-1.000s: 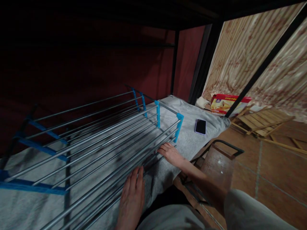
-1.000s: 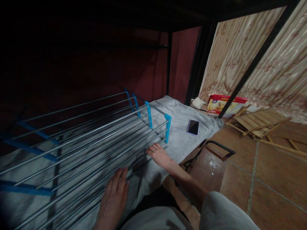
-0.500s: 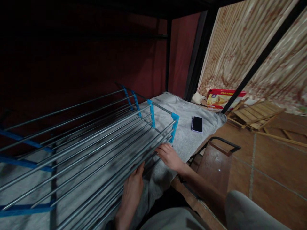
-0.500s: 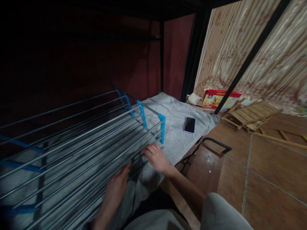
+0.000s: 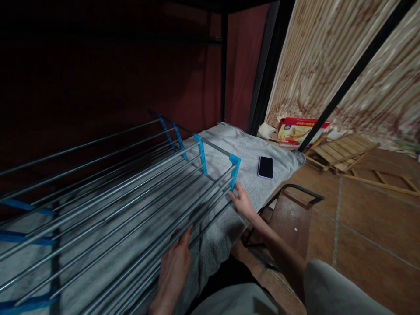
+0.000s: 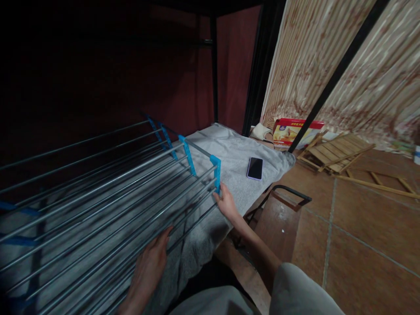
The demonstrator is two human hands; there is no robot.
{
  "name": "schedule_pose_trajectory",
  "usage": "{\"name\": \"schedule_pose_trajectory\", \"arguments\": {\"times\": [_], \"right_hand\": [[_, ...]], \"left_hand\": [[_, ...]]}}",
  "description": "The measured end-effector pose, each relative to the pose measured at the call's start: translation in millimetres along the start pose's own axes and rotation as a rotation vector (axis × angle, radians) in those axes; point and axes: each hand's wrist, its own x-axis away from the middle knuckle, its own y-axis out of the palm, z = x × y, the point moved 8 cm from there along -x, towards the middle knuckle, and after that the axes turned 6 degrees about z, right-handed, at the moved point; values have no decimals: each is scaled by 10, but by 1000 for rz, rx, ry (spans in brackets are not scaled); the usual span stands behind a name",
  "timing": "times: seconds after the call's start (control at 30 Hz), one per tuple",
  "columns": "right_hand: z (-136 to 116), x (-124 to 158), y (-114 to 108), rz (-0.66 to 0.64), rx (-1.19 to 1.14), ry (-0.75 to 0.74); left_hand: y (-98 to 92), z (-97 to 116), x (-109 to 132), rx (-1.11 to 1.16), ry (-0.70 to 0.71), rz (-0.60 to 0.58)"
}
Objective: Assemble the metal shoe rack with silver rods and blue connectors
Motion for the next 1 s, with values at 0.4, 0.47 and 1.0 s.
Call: {"name": "schedule_pose_trajectory", "arguments": {"times": [0.4, 0.47, 1.0], "right_hand": [[91, -21, 37, 11, 303, 47], [90, -18, 40, 14, 317, 45], [55, -1, 25, 13, 388, 25]], "left_hand": [[-7, -47, 43, -85, 74, 45], [13, -56, 43, -99, 76, 44], [31, -47, 28, -133, 64, -40]]}}
